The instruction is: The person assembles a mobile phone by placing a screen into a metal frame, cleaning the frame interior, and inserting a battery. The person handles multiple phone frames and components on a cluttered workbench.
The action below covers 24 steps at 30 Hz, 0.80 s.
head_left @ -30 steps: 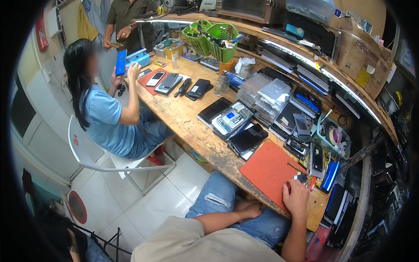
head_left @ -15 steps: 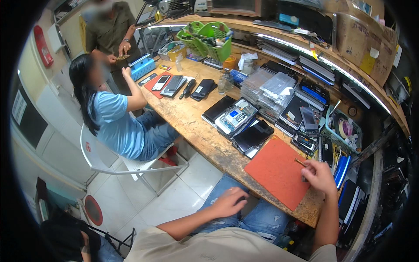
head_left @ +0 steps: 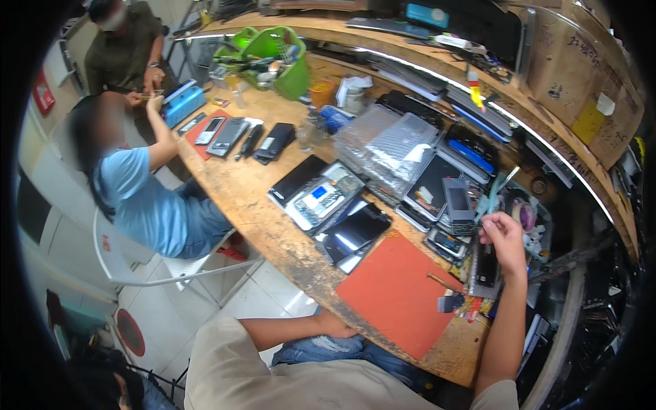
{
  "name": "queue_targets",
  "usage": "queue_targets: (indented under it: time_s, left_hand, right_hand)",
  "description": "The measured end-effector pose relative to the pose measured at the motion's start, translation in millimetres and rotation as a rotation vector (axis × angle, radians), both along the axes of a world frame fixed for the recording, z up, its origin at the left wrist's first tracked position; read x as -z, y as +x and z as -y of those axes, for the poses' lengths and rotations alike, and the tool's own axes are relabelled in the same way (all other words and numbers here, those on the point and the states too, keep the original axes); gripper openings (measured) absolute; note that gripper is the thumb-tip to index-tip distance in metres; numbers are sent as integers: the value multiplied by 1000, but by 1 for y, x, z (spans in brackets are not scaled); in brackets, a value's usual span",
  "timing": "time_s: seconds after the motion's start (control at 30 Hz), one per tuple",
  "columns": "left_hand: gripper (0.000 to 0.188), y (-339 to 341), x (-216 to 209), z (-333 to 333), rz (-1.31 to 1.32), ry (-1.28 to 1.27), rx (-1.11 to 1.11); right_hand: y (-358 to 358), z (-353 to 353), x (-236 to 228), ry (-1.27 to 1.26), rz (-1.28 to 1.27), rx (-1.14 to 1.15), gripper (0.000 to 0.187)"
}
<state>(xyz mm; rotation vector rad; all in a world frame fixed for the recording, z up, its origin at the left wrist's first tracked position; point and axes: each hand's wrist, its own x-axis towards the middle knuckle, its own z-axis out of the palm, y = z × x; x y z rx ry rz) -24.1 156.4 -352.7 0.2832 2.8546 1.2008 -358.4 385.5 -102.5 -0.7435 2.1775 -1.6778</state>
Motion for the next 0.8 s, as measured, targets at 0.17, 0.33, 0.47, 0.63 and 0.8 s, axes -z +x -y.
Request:
queue_targets:
  time_s: [0.17, 0.33, 0.47, 0.63, 0.8]
  left_hand:
    - [43, -38, 31, 4, 147, -21, 65]
    - [42, -49, 42, 23, 233, -91, 45]
    - [41, -51, 48, 33, 254, -107, 39]
    - [41, -45, 53, 45, 264, -98, 18]
    - [40, -32, 63, 46, 250, -51, -25]
  right_hand:
    - [-34, -5, -10, -102, 37, 147, 15]
    - [-62, 0, -20, -160, 14, 298, 16]
    - [-91, 25, -29, -161, -7, 453, 23]
    - [-137, 72, -11, -48, -19, 633, 26]
    - [-185, 76, 19, 141, -380, 601, 22]
